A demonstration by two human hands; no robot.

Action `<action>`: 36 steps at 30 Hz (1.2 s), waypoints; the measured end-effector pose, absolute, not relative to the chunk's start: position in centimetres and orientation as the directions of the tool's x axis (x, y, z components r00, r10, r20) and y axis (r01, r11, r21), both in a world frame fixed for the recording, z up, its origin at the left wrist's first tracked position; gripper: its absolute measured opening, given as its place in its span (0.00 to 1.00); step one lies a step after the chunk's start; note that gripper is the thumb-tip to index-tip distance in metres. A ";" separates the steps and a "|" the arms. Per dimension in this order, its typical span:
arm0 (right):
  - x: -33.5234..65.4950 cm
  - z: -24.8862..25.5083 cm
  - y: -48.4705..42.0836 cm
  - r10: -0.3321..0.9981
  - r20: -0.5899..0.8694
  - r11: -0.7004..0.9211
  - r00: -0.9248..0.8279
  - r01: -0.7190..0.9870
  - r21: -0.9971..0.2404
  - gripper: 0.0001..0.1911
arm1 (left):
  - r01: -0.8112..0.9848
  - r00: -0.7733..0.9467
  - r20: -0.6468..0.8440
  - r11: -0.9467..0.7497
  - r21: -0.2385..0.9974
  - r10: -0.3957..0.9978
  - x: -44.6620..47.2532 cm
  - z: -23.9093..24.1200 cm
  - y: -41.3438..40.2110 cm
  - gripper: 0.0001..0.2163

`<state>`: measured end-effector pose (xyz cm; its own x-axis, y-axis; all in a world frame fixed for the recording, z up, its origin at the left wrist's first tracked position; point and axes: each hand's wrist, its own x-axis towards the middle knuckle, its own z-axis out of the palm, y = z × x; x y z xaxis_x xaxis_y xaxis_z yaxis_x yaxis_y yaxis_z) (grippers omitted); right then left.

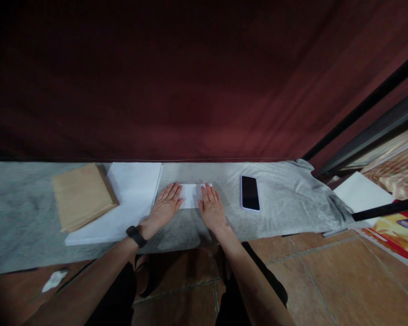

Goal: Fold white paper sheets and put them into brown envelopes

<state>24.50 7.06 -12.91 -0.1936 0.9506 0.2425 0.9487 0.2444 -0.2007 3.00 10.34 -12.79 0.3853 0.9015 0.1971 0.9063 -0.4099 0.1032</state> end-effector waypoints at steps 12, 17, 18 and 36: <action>21.8 -13.2 6.8 0.971 0.077 0.237 -0.228 0.964 -0.125 0.29 | 0.944 0.026 0.354 -0.139 0.298 0.935 -5.4 -7.4 10.2 0.23; 21.3 -13.0 6.8 0.976 0.075 0.212 -0.204 0.969 -0.129 0.29 | 0.901 -0.205 0.277 0.070 0.429 0.939 -12.7 -5.5 8.1 0.19; 21.3 -13.0 6.8 0.975 0.087 0.213 -0.203 0.968 -0.130 0.29 | 0.903 -0.211 0.269 0.082 0.421 0.940 -13.8 -5.5 7.2 0.18; 21.1 -13.5 7.1 0.968 0.139 0.225 -0.209 0.968 -0.110 0.28 | 0.990 -0.140 0.148 0.141 0.006 0.979 -16.2 -7.1 2.4 0.11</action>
<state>21.06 7.12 -13.51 -0.2090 0.9680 0.1392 0.9682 0.2248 -0.1097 -16.20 2.43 -7.07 -0.1403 0.9789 0.1484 0.9900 0.1410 0.0059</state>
